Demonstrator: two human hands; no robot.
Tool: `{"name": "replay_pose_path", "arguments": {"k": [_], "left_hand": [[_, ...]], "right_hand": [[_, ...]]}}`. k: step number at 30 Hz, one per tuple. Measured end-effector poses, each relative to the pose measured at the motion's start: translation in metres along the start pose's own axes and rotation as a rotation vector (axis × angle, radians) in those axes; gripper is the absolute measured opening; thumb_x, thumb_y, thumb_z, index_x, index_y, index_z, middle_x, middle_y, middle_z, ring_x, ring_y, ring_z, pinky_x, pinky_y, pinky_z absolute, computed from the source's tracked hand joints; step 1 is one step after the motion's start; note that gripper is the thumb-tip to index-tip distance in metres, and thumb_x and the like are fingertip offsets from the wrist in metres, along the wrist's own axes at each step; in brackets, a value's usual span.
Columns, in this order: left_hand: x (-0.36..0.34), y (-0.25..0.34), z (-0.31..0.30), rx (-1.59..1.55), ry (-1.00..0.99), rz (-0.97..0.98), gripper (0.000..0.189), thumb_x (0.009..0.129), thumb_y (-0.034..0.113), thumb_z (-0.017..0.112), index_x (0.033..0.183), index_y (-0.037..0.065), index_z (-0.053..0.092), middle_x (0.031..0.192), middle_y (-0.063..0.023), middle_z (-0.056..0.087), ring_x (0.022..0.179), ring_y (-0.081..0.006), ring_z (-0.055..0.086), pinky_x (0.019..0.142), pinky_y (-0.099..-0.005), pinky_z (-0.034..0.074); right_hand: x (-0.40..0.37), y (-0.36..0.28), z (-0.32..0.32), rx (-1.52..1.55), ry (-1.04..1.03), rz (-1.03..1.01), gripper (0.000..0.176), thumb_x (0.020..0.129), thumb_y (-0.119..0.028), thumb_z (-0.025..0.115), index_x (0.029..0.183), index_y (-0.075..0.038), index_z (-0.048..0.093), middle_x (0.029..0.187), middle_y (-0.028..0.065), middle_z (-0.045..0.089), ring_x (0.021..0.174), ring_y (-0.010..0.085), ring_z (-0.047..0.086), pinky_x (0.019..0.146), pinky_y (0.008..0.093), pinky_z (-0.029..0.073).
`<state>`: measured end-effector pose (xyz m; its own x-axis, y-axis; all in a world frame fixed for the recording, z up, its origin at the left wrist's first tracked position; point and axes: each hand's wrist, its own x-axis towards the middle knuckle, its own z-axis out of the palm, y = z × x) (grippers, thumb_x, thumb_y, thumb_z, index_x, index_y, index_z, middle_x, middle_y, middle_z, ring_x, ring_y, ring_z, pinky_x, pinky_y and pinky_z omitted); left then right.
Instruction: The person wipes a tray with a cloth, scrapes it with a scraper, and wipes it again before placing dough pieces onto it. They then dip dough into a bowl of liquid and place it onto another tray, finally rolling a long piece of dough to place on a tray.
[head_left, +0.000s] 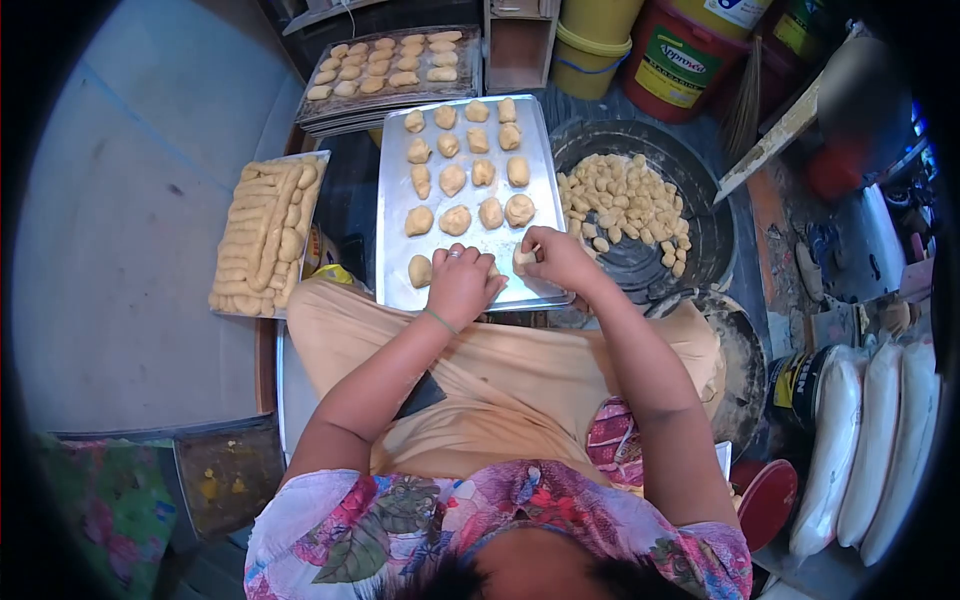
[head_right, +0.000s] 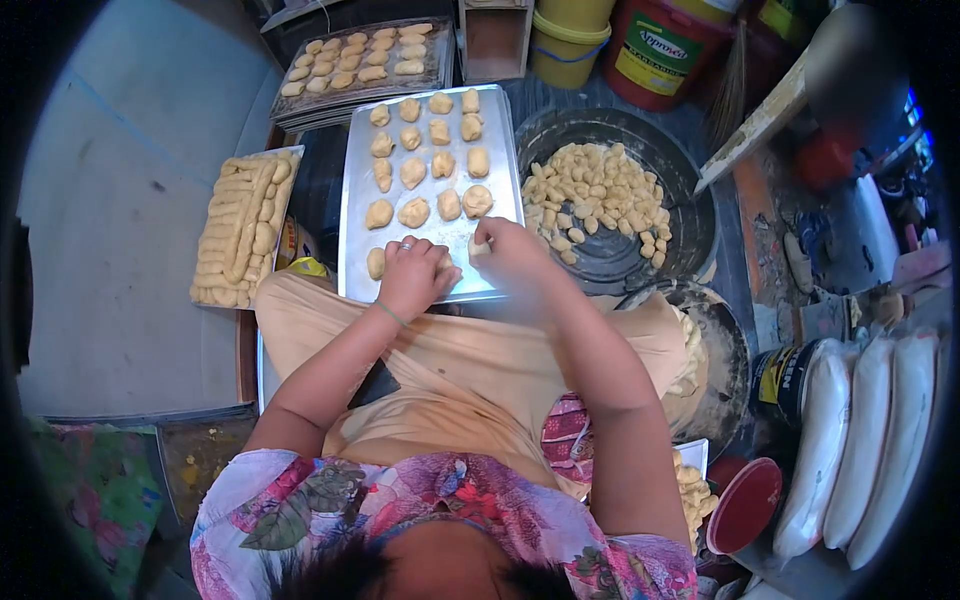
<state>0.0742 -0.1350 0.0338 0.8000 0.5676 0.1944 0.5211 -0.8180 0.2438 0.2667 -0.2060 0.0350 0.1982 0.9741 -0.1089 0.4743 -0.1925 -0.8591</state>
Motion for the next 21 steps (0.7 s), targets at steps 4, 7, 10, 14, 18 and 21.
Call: {"name": "replay_pose_path", "arguments": {"k": [4,7,10,14,18,21], "left_hand": [[-0.001,-0.002,0.000,-0.039,0.047,0.058,0.037,0.076,0.032,0.070,0.103,0.007,0.066,0.088,-0.0087,0.063,0.092,-0.0256,0.056,0.082,-0.0396,0.036],[0.009,-0.006,0.011,-0.077,0.134,0.057,0.035,0.076,0.028,0.071,0.103,0.007,0.065,0.089,-0.0094,0.064,0.091,-0.0262,0.057,0.083,-0.0391,0.037],[0.017,-0.010,0.018,-0.088,0.109,0.059,0.033,0.076,0.025,0.069,0.103,0.008,0.064,0.093,-0.0092,0.065,0.094,-0.0263,0.057,0.086,-0.0393,0.037],[0.013,-0.016,0.023,-0.078,0.175,0.080,0.035,0.077,0.023,0.068,0.109,0.008,0.064,0.100,-0.0094,0.064,0.100,-0.0272,0.055,0.088,-0.0402,0.037],[-0.010,-0.032,0.001,-0.044,0.311,-0.162,0.031,0.078,0.021,0.068,0.107,0.009,0.064,0.107,-0.0113,0.062,0.107,-0.0287,0.052,0.091,-0.0405,0.037],[-0.030,-0.054,-0.009,-0.046,0.237,-0.363,0.034,0.078,0.021,0.068,0.109,0.008,0.064,0.109,-0.0121,0.061,0.110,-0.0291,0.052,0.092,-0.0433,0.039]], "right_hand": [[-0.005,-0.007,0.004,-0.053,0.153,-0.084,0.025,0.073,-0.007,0.068,0.096,-0.002,0.059,0.073,0.0115,0.059,0.066,0.0197,0.060,0.060,0.0325,0.048],[-0.005,-0.016,0.006,-0.062,0.289,-0.158,0.028,0.072,-0.006,0.067,0.099,-0.004,0.063,0.082,0.0120,0.061,0.070,0.0250,0.062,0.066,0.0352,0.051],[0.000,-0.002,0.013,-0.243,0.304,-0.248,0.026,0.076,-0.009,0.064,0.102,-0.005,0.065,0.089,0.0146,0.060,0.076,0.0301,0.062,0.070,0.0389,0.051],[0.000,0.001,0.022,-0.412,0.188,-0.149,0.024,0.080,-0.016,0.061,0.101,-0.005,0.067,0.097,0.0150,0.060,0.087,0.0317,0.061,0.077,0.0412,0.049],[-0.003,-0.009,0.016,-0.611,0.219,-0.284,0.036,0.075,-0.016,0.065,0.111,-0.011,0.066,0.104,0.0101,0.060,0.101,0.0283,0.056,0.087,0.0395,0.044],[-0.007,-0.021,0.020,-0.560,0.148,-0.399,0.040,0.076,-0.016,0.062,0.115,-0.010,0.063,0.105,0.0073,0.060,0.112,0.0241,0.049,0.098,0.0456,0.033]]}}
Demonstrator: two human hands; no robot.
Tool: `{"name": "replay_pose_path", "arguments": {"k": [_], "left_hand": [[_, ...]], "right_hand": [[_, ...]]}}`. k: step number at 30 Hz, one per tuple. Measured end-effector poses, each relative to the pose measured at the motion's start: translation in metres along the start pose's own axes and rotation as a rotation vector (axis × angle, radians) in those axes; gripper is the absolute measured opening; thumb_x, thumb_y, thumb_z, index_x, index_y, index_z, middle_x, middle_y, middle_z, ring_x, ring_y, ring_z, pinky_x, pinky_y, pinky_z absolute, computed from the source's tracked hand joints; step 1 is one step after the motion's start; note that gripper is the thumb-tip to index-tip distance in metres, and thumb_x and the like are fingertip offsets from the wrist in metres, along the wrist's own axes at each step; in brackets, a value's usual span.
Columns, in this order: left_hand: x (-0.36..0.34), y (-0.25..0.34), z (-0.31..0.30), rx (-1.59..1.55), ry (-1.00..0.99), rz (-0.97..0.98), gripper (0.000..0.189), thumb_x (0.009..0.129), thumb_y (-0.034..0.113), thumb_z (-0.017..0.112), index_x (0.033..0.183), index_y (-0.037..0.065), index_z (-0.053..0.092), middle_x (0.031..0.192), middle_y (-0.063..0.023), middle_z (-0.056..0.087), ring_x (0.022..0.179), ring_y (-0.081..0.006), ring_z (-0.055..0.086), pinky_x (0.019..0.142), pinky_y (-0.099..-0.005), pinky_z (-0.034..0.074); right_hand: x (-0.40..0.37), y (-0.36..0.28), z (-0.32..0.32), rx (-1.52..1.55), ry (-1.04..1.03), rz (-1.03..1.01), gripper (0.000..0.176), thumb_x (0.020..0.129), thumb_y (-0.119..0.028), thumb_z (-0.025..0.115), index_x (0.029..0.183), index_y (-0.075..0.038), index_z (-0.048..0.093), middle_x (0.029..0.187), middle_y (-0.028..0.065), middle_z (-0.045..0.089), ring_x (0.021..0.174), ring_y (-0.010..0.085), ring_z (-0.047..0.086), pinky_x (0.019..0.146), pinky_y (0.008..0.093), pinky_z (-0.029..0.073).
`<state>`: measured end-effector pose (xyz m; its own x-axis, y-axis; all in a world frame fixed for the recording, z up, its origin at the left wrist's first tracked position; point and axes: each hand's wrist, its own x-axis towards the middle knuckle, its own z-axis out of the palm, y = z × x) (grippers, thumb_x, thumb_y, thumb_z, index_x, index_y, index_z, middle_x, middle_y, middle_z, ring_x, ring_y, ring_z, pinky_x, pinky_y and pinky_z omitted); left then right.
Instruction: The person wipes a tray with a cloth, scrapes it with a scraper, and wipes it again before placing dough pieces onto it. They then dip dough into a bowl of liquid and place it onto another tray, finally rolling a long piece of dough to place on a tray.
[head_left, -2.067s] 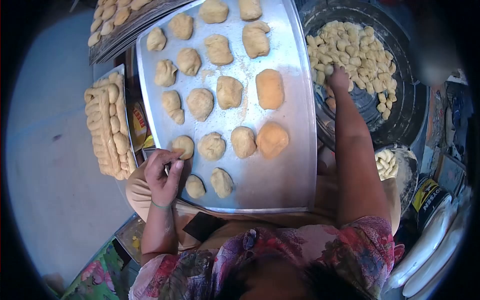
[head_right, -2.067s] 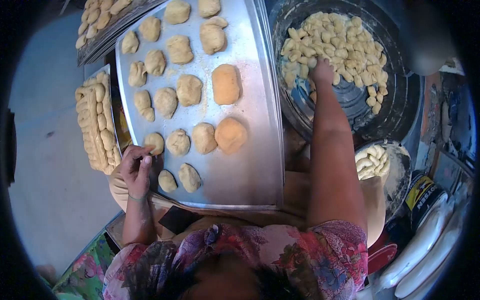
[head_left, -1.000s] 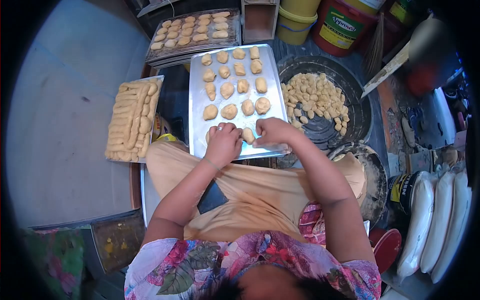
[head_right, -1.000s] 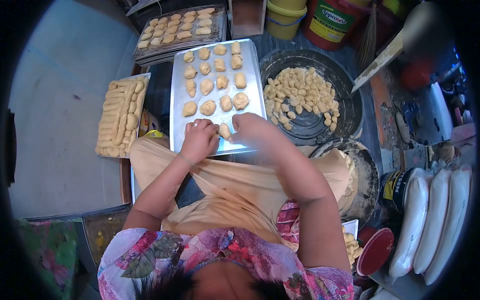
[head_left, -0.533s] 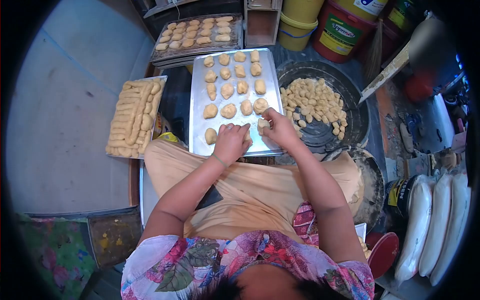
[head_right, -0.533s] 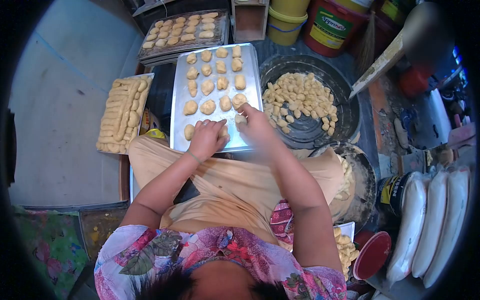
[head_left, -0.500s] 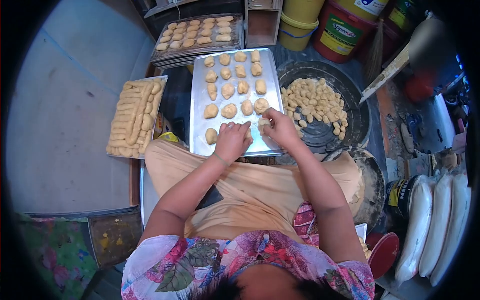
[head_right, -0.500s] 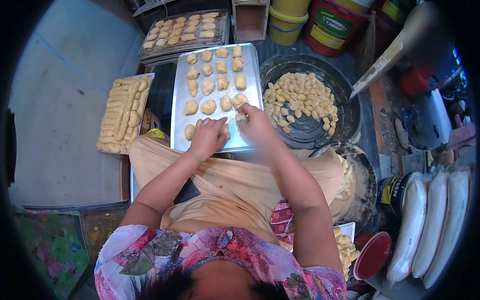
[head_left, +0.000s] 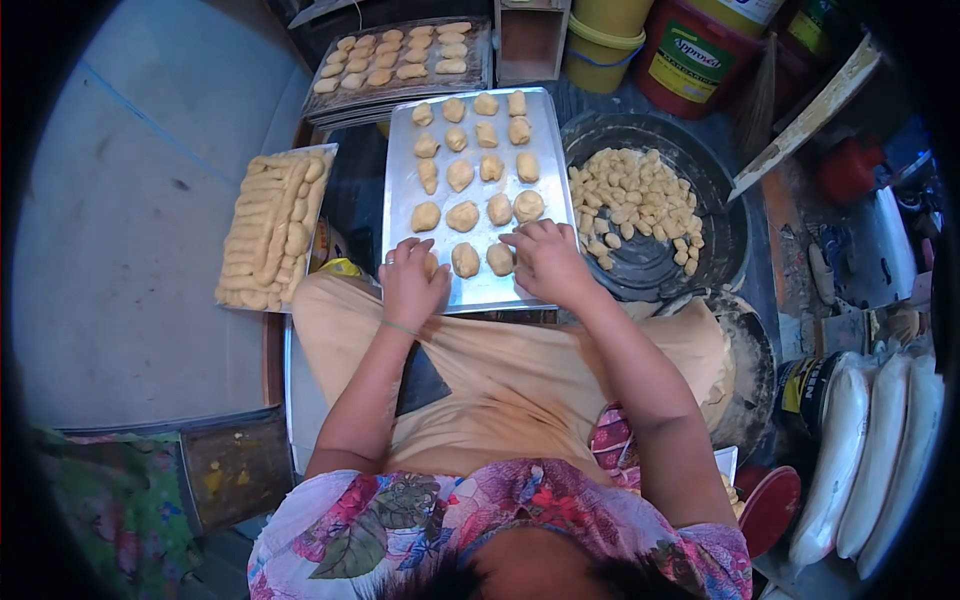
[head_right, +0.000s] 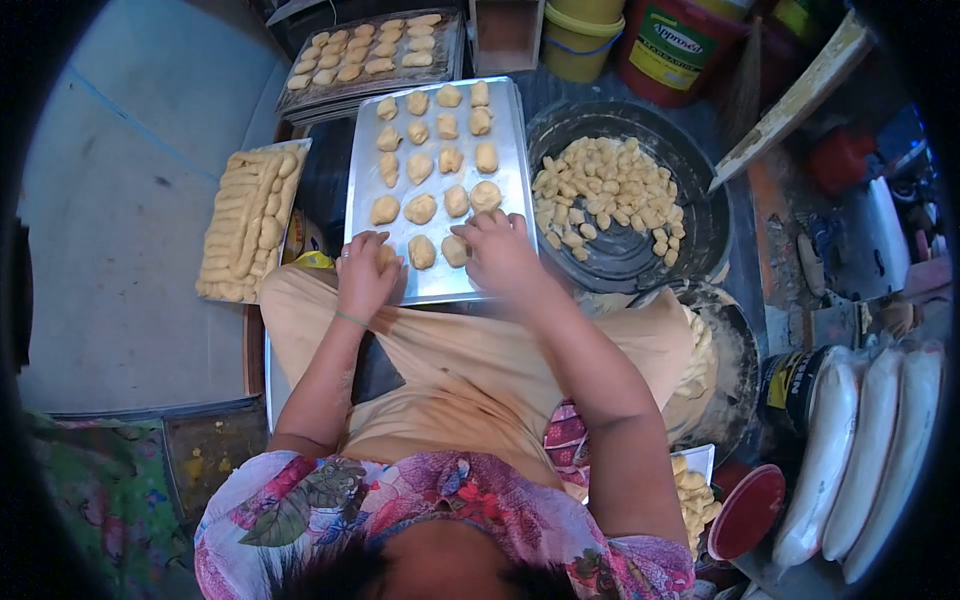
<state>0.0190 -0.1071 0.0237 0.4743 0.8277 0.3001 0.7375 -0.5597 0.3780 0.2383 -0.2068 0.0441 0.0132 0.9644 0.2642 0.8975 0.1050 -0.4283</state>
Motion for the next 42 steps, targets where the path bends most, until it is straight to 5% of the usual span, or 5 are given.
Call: {"name": "replay_pose_path", "arguments": {"k": [4,11,20,30,42], "left_hand": [[0.002,-0.031,0.008,-0.281,-0.276,-0.125,0.042,0.075,0.021,0.068,0.115,0.008,0.062,0.121,-0.0119,0.055,0.116,-0.0308,0.048,0.094,-0.0448,0.038],[0.000,0.017,0.009,-0.087,-0.119,0.256,0.042,0.076,0.020,0.065,0.116,0.011,0.062,0.123,-0.0130,0.055,0.116,-0.0293,0.048,0.098,-0.0446,0.030],[0.030,0.012,0.012,-0.109,-0.177,0.209,0.039,0.077,0.015,0.061,0.116,0.013,0.062,0.122,-0.0105,0.056,0.115,-0.0280,0.050,0.099,-0.0438,0.029],[0.075,0.007,0.041,0.185,-0.133,0.202,0.028,0.076,0.020,0.064,0.104,0.017,0.069,0.094,-0.0054,0.062,0.101,-0.0257,0.052,0.086,-0.0430,0.031],[0.065,0.000,0.028,0.068,0.025,0.128,0.037,0.076,0.030,0.069,0.109,0.013,0.068,0.112,-0.0083,0.059,0.111,-0.0260,0.047,0.092,-0.0433,0.030]], "right_hand": [[0.005,-0.002,0.029,-0.132,-0.101,0.020,0.045,0.075,-0.019,0.064,0.119,-0.010,0.061,0.112,0.0084,0.060,0.115,0.0238,0.047,0.103,0.0538,0.024],[0.016,-0.004,0.007,-0.003,-0.042,0.074,0.048,0.074,-0.028,0.070,0.119,-0.013,0.060,0.111,0.0090,0.058,0.114,0.0258,0.047,0.099,0.0470,0.027],[0.043,0.042,0.012,0.010,0.022,0.297,0.069,0.071,-0.025,0.073,0.135,-0.023,0.049,0.132,0.0137,0.048,0.124,0.0295,0.042,0.102,0.0492,0.028],[0.057,0.038,0.020,0.029,-0.009,0.321,0.044,0.073,-0.020,0.070,0.116,-0.014,0.063,0.123,0.0073,0.055,0.121,0.0265,0.043,0.103,0.0519,0.024],[0.065,0.032,0.024,-0.007,0.049,0.248,0.038,0.072,-0.019,0.072,0.109,-0.010,0.066,0.112,0.0096,0.059,0.121,0.0267,0.044,0.103,0.0507,0.025]]}}
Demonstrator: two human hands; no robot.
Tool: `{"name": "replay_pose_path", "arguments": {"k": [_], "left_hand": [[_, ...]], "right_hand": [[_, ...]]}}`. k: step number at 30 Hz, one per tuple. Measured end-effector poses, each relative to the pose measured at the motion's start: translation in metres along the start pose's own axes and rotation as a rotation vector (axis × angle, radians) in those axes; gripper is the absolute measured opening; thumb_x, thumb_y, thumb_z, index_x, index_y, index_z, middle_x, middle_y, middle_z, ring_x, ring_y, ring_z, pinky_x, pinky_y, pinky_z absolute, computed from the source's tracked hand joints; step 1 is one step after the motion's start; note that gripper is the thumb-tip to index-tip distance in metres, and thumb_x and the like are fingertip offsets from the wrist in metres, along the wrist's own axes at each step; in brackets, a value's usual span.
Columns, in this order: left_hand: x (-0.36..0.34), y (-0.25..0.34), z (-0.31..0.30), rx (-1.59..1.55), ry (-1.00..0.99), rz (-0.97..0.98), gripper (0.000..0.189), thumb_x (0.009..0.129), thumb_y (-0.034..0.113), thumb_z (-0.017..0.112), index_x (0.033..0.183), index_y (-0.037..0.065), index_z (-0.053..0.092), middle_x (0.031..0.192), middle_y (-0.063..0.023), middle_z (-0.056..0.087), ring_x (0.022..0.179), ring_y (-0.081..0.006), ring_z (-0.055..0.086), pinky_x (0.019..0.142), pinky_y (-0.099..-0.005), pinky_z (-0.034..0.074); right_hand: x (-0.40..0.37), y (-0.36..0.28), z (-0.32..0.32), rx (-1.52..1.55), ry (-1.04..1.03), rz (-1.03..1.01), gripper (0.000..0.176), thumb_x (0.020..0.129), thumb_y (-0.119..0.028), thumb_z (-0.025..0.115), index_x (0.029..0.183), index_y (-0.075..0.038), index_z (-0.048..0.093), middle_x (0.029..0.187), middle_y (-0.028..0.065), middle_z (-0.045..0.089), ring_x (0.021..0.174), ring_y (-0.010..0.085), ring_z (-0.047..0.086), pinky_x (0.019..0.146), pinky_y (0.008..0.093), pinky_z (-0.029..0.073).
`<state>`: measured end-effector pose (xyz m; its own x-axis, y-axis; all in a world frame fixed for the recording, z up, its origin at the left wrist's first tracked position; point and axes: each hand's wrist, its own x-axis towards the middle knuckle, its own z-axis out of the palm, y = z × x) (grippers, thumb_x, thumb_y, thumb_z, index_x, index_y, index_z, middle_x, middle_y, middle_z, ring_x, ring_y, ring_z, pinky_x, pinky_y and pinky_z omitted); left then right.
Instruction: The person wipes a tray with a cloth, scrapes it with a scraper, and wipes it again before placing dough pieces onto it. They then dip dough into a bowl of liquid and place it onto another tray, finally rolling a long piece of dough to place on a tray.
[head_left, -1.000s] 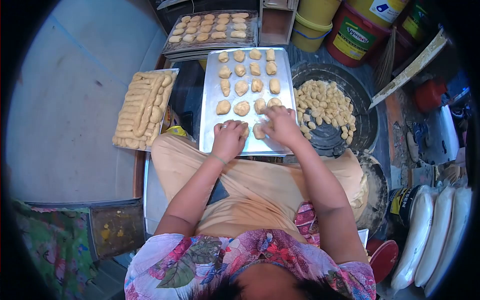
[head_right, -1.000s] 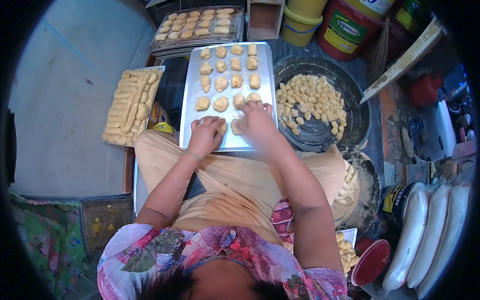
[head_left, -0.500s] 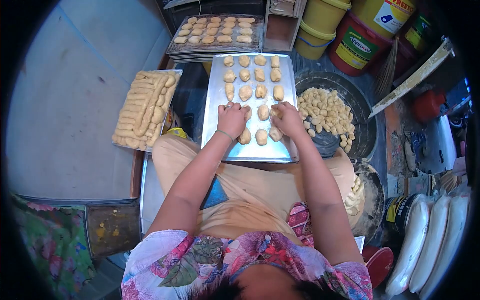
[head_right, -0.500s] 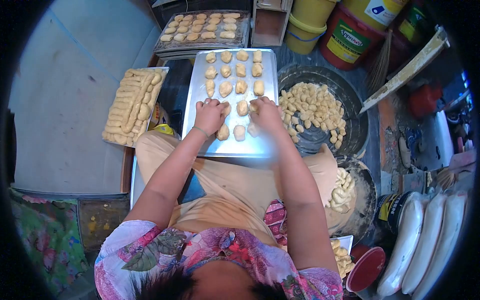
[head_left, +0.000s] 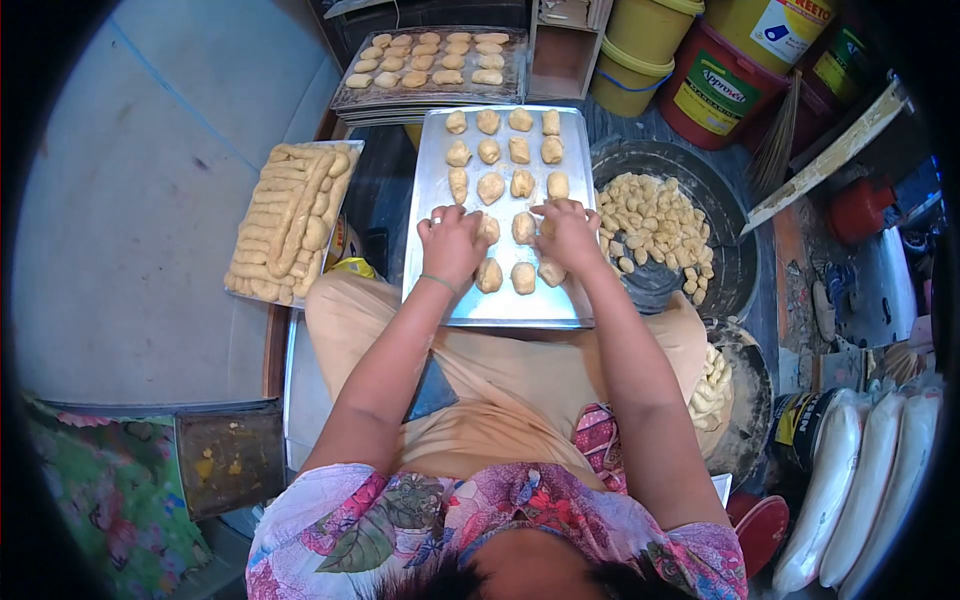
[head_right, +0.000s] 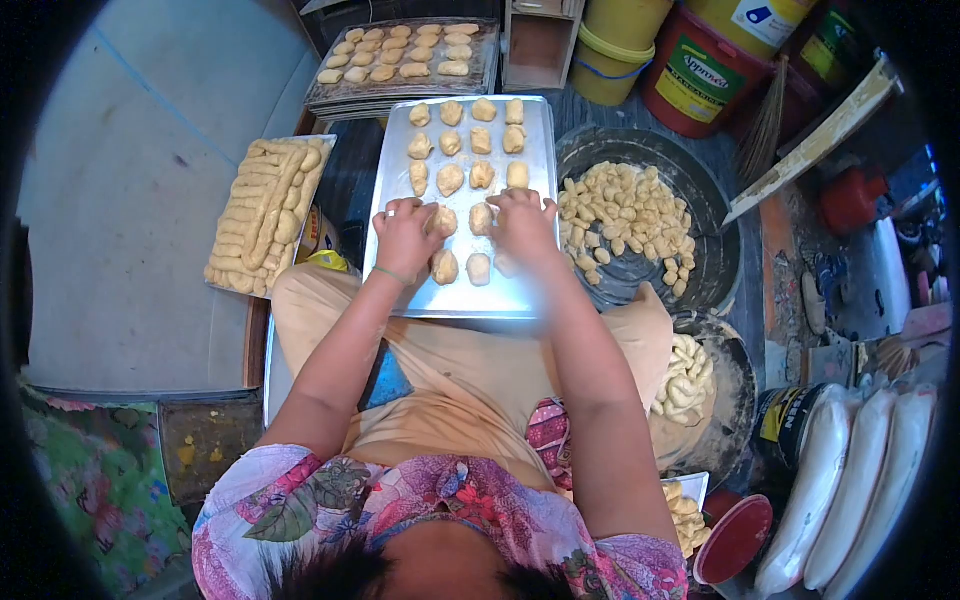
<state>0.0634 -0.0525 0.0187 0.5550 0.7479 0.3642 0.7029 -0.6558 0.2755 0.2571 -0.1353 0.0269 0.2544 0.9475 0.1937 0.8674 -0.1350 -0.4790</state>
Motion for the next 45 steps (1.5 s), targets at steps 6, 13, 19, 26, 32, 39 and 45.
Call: {"name": "replay_pose_path", "arguments": {"k": [6,13,19,26,32,39,45], "left_hand": [[-0.007,-0.026,-0.003,-0.042,0.026,-0.237,0.039,0.080,0.029,0.066,0.116,0.014,0.063,0.119,-0.0087,0.055,0.114,-0.0290,0.048,0.093,-0.0472,0.034],[0.013,-0.050,0.006,-0.072,0.068,-0.210,0.035,0.084,0.029,0.062,0.115,0.012,0.062,0.118,-0.0108,0.057,0.112,-0.0294,0.052,0.092,-0.0455,0.038],[0.071,-0.055,0.027,-0.153,-0.042,-0.315,0.041,0.081,0.026,0.065,0.117,0.008,0.060,0.111,-0.0173,0.061,0.101,-0.0340,0.060,0.088,-0.0396,0.048],[0.082,-0.067,0.034,-0.211,-0.124,-0.324,0.044,0.074,0.015,0.065,0.117,0.005,0.059,0.111,-0.0192,0.060,0.103,-0.0348,0.058,0.090,-0.0407,0.047],[0.074,-0.045,0.028,-0.143,0.098,-0.122,0.038,0.076,0.016,0.066,0.112,0.005,0.062,0.114,-0.0158,0.057,0.108,-0.0337,0.054,0.091,-0.0430,0.045],[0.065,0.011,0.025,-0.059,-0.033,0.094,0.029,0.078,0.024,0.067,0.103,0.010,0.067,0.105,-0.0073,0.062,0.109,-0.0266,0.051,0.092,-0.0422,0.035],[0.071,0.006,0.041,-0.008,0.055,0.062,0.030,0.077,0.023,0.066,0.107,0.014,0.068,0.104,-0.0066,0.062,0.106,-0.0260,0.051,0.090,-0.0419,0.035]], "right_hand": [[0.009,0.022,-0.016,0.139,-0.160,0.127,0.047,0.070,-0.017,0.073,0.115,-0.005,0.062,0.112,0.0154,0.058,0.109,0.0321,0.054,0.094,0.0392,0.044],[0.004,0.022,-0.014,0.147,-0.067,0.090,0.052,0.074,-0.019,0.070,0.122,-0.006,0.058,0.112,0.0174,0.058,0.105,0.0329,0.057,0.092,0.0387,0.046],[0.004,0.036,-0.015,0.239,-0.034,0.158,0.049,0.076,-0.021,0.069,0.122,-0.006,0.058,0.112,0.0178,0.058,0.100,0.0316,0.059,0.087,0.0381,0.047],[0.011,0.047,-0.019,0.307,0.095,0.181,0.043,0.081,-0.021,0.067,0.121,-0.005,0.059,0.117,0.0167,0.059,0.096,0.0275,0.061,0.083,0.0367,0.050],[0.023,0.050,-0.004,0.170,0.227,0.028,0.048,0.082,-0.023,0.065,0.127,-0.009,0.053,0.120,0.0156,0.055,0.110,0.0318,0.054,0.092,0.0390,0.044],[0.034,0.043,0.013,0.093,0.173,0.179,0.059,0.082,-0.030,0.065,0.135,-0.014,0.046,0.128,0.0135,0.051,0.122,0.0297,0.043,0.101,0.0471,0.029],[0.039,0.035,0.016,0.006,0.242,0.144,0.060,0.077,-0.030,0.068,0.133,-0.019,0.049,0.131,0.0104,0.048,0.123,0.0275,0.041,0.100,0.0473,0.026]]}}
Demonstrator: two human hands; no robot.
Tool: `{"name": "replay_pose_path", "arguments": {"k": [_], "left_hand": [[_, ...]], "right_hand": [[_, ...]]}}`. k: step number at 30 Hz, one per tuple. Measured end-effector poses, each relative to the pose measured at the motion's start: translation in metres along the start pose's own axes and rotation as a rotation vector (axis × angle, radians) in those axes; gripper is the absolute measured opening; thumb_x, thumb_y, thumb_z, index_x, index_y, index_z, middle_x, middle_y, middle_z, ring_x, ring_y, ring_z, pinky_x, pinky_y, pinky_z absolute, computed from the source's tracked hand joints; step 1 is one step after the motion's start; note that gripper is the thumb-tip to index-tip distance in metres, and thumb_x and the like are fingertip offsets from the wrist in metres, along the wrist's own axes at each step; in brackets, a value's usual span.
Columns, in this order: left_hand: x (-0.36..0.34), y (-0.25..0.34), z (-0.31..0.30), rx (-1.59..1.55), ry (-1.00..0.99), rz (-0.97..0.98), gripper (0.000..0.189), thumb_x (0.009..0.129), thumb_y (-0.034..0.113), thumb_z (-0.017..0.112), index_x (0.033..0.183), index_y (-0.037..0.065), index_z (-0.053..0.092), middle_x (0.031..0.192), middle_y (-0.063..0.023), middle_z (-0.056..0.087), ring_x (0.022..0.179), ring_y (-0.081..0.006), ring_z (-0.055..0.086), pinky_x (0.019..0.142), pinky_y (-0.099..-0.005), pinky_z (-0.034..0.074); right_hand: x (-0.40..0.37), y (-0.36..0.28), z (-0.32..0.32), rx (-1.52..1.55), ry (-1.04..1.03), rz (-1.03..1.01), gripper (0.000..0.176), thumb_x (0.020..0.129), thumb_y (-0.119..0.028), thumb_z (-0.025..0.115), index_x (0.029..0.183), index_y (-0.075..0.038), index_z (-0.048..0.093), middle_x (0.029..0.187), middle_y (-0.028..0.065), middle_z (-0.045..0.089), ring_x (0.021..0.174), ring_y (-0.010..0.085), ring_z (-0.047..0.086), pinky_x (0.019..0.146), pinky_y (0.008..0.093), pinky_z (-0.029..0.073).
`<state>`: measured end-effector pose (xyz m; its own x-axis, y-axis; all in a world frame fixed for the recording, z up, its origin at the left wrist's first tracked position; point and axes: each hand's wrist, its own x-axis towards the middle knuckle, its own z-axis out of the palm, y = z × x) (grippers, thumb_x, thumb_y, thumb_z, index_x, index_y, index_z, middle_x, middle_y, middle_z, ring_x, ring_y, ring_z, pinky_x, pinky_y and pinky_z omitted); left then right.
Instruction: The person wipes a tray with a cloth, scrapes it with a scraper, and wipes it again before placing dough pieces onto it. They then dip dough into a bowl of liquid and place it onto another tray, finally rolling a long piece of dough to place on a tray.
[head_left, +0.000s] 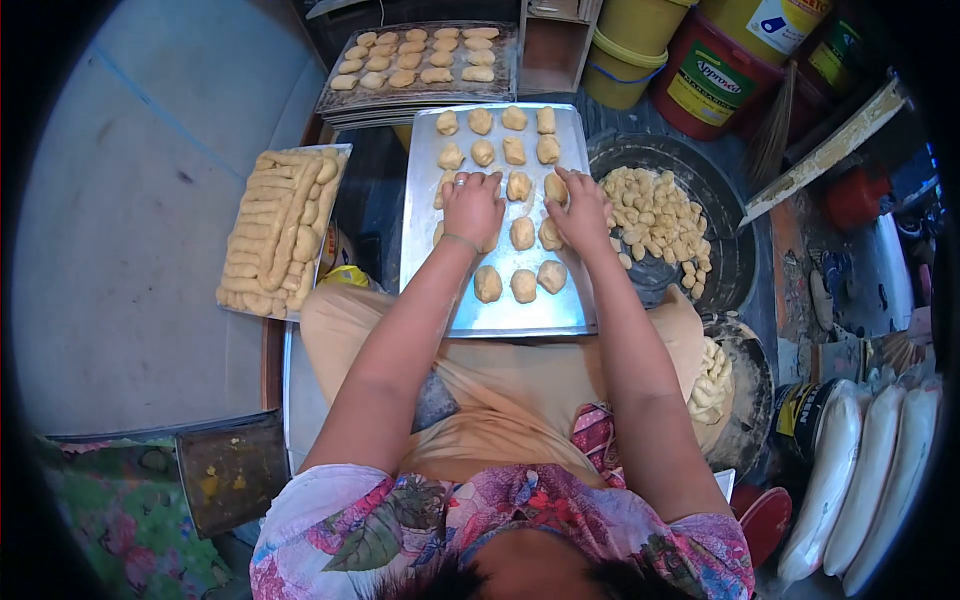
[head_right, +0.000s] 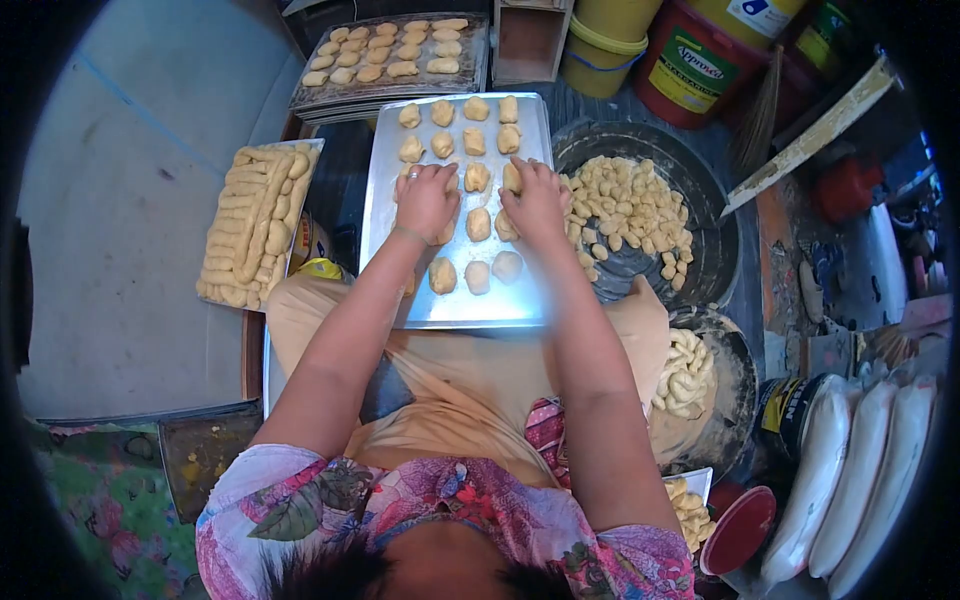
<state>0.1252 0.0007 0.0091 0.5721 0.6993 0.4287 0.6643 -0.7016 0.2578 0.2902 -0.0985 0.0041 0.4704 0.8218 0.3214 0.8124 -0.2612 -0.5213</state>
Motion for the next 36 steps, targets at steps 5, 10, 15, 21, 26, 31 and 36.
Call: {"name": "replay_pose_path", "arguments": {"k": [5,10,15,21,26,31,36], "left_hand": [[0.017,-0.009,0.009,0.200,-0.196,-0.049,0.036,0.077,0.023,0.065,0.113,0.020,0.066,0.104,-0.0067,0.062,0.107,-0.0262,0.050,0.089,-0.0431,0.033],[0.015,-0.007,0.011,0.111,-0.046,0.004,0.039,0.078,0.026,0.064,0.116,0.021,0.065,0.109,-0.0065,0.061,0.110,-0.0264,0.049,0.090,-0.0426,0.032],[0.023,0.007,0.013,-0.081,-0.153,0.168,0.039,0.077,0.024,0.063,0.116,0.021,0.064,0.112,-0.0061,0.060,0.111,-0.0254,0.049,0.090,-0.0428,0.029],[0.027,0.011,0.010,0.039,-0.240,0.077,0.034,0.076,0.021,0.065,0.110,0.019,0.067,0.108,-0.0073,0.061,0.110,-0.0268,0.050,0.090,-0.0424,0.029],[0.000,0.021,0.005,-0.082,-0.014,0.071,0.030,0.077,0.024,0.066,0.104,0.014,0.068,0.103,-0.0088,0.061,0.107,-0.0286,0.050,0.089,-0.0428,0.031],[-0.034,0.046,-0.024,-0.129,-0.254,0.045,0.032,0.075,0.027,0.067,0.103,0.012,0.068,0.098,-0.0085,0.061,0.100,-0.0282,0.054,0.086,-0.0419,0.034],[-0.040,0.035,-0.011,-0.074,-0.189,0.040,0.031,0.072,0.022,0.066,0.102,0.013,0.068,0.095,-0.0074,0.063,0.097,-0.0271,0.055,0.084,-0.0412,0.034]], "right_hand": [[0.002,0.000,0.002,-0.002,-0.023,0.017,0.057,0.076,-0.029,0.069,0.131,-0.022,0.051,0.131,0.0097,0.048,0.123,0.0267,0.041,0.100,0.0482,0.026],[0.004,0.004,0.001,0.039,-0.007,0.034,0.055,0.078,-0.029,0.068,0.130,-0.022,0.053,0.130,0.0100,0.050,0.123,0.0283,0.043,0.101,0.0478,0.026],[0.010,0.009,0.014,-0.021,-0.148,0.058,0.050,0.085,-0.034,0.060,0.134,-0.029,0.051,0.136,0.0121,0.049,0.127,0.0301,0.040,0.103,0.0532,0.022],[0.011,0.004,0.021,-0.079,-0.283,0.082,0.049,0.090,-0.034,0.054,0.138,-0.033,0.045,0.144,0.0109,0.041,0.136,0.0297,0.031,0.104,0.0680,0.010],[0.008,0.007,0.023,-0.021,-0.309,0.053,0.054,0.090,-0.033,0.055,0.141,-0.029,0.041,0.145,0.0119,0.039,0.140,0.0311,0.025,0.102,0.0728,0.003],[0.001,0.003,0.022,0.014,-0.261,0.057,0.054,0.088,-0.032,0.057,0.140,-0.025,0.043,0.141,0.0140,0.044,0.138,0.0307,0.030,0.102,0.0716,0.003],[-0.005,-0.007,-0.016,0.107,-0.233,0.072,0.048,0.082,-0.033,0.065,0.125,-0.015,0.056,0.116,0.0147,0.057,0.116,0.0314,0.051,0.099,0.0553,0.032]]}}
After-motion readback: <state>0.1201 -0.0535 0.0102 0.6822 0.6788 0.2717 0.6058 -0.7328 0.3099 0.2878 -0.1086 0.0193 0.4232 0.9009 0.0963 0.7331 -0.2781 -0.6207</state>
